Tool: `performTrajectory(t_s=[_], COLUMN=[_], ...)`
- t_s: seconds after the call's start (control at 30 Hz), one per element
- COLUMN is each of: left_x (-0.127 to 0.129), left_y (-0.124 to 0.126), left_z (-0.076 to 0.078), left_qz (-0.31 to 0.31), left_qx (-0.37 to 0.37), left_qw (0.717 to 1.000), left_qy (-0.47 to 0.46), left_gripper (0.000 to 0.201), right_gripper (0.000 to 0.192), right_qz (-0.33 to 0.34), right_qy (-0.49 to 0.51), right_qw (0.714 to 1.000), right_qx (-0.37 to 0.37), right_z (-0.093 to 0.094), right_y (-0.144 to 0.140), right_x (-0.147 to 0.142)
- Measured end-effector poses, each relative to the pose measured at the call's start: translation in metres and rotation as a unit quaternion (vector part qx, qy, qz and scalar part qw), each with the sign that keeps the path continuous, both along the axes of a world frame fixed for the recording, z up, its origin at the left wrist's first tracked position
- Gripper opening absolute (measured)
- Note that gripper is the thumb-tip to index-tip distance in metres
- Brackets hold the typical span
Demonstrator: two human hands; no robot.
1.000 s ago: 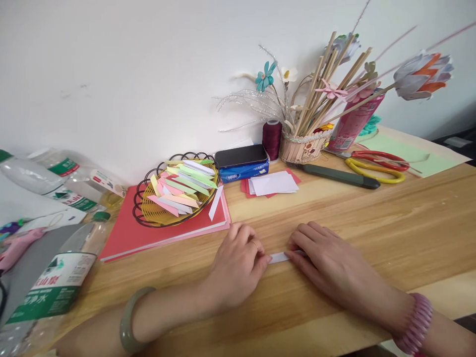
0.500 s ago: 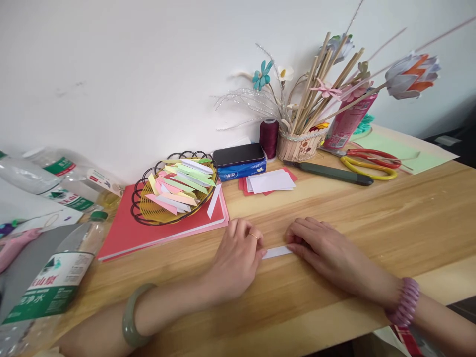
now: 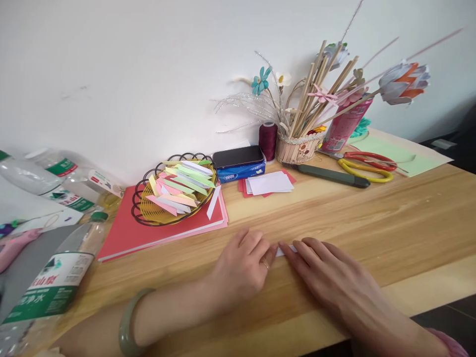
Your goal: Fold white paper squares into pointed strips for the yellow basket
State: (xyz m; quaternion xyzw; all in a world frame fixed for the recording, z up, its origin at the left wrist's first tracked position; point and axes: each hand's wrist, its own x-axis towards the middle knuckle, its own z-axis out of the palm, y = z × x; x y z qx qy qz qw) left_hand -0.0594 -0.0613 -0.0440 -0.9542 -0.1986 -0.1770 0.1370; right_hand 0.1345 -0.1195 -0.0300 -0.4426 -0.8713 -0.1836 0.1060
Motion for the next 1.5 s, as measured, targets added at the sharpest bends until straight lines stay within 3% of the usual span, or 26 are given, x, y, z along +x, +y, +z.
performTrajectory(t_s=[0.1,0.4,0.67,0.9,1.1,1.2,1.3,1.5], left_x=[-0.003,-0.015,-0.024,-0.030,-0.028,-0.028,-0.028,-0.026], left_y=[-0.004,-0.012,-0.027,-0.036,-0.031,-0.023,-0.012,0.005], left_z=[0.004,0.003,0.006,0.002,0.004,0.006,0.009,0.019], left_qz=[-0.003,0.030,0.039,0.051,0.045,0.047,0.049,0.109], left_qx=[0.038,0.053,0.092,0.082,0.066,0.066,0.025,-0.161], left_qw=[0.998,0.994,0.988,0.982,0.990,0.993,0.997,0.981], left_qy=[0.041,0.089,0.115,0.160,0.118,0.090,0.053,0.007], left_gripper=[0.025,0.026,0.024,0.014,0.013,0.011,0.010,0.014], right_gripper=[0.042,0.054,0.054,0.056,0.042,0.034,0.028,0.023], right_qz=[-0.001,0.013,0.025,0.058,0.047,0.105,0.139,0.177], right_qy=[-0.007,0.025,0.010,0.004,0.068,0.059,0.030,0.041], right_qw=[1.000,1.000,0.998,0.994,0.990,0.989,0.986,0.973], right_qx=[0.007,-0.012,-0.050,-0.093,-0.112,-0.081,-0.084,-0.141], right_z=[0.000,-0.013,-0.009,-0.004,0.010,0.010,0.008,0.009], right_y=[-0.001,-0.008,-0.007,-0.003,0.004,0.014,0.029,0.057], right_x=[0.005,0.033,0.040,0.051,0.036,0.012,-0.007,-0.012])
